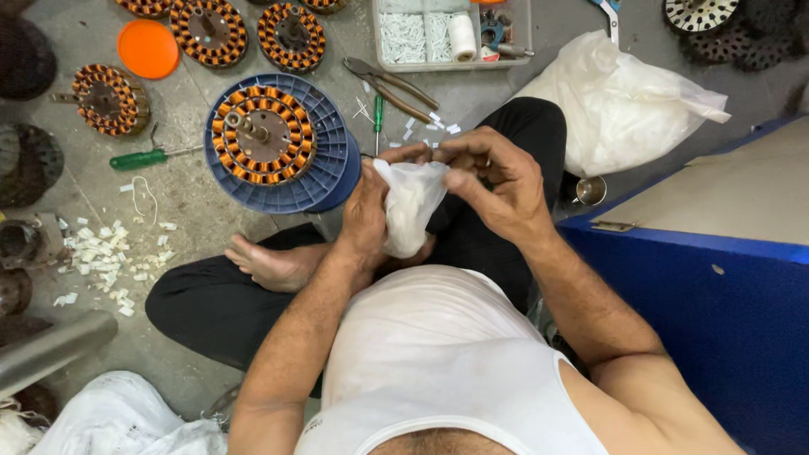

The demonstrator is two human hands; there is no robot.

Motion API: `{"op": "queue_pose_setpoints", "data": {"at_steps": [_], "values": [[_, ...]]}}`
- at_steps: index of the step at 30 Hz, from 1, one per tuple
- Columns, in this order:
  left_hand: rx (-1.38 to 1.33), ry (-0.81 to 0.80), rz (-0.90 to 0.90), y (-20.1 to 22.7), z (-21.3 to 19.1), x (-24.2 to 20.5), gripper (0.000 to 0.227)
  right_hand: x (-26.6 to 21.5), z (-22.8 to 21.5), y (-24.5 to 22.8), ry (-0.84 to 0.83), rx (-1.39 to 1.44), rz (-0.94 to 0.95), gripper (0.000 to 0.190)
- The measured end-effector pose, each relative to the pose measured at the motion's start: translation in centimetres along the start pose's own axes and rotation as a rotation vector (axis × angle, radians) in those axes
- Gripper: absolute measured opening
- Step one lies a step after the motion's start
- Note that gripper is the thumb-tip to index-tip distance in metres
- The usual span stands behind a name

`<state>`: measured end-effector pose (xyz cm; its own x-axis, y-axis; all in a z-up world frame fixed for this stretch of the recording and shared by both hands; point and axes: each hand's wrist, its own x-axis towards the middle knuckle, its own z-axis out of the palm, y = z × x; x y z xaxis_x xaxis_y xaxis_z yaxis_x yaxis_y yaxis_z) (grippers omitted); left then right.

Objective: The person sits on the floor and assembles a motor stator by inserting small white insulating pieces into the slots of a copper-wound stator core. They use a green-handled screwdriver to press the pieces into place and rotate the stator to access different slots. The person also uses pliers to adjust components and handles a white cloth at the end.

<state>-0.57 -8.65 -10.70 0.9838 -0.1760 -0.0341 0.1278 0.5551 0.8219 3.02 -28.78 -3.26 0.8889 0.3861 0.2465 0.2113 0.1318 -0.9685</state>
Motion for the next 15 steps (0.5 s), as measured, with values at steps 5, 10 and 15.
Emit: {"op": "queue_pose_setpoints", "data": {"at_steps": [5,10,15], "values": [[0.010,-0.146,0.003,-1.4,-1.5,-0.2,0.083,0.1,0.2,-0.3,0.058,-0.455,-0.153,0.018],[0.359,-0.318,-0.158,-2.6,-3.1,-0.5,0.093,0.1,-0.6,-0.2,0.252,-0.549,-0.148,0.018],[0.749,-0.192,-0.211,-0.9,-2.3,-0.5,0.077,0.1,-3.8,2.2,0.221,-0.135,-0.014,0.015]]}}
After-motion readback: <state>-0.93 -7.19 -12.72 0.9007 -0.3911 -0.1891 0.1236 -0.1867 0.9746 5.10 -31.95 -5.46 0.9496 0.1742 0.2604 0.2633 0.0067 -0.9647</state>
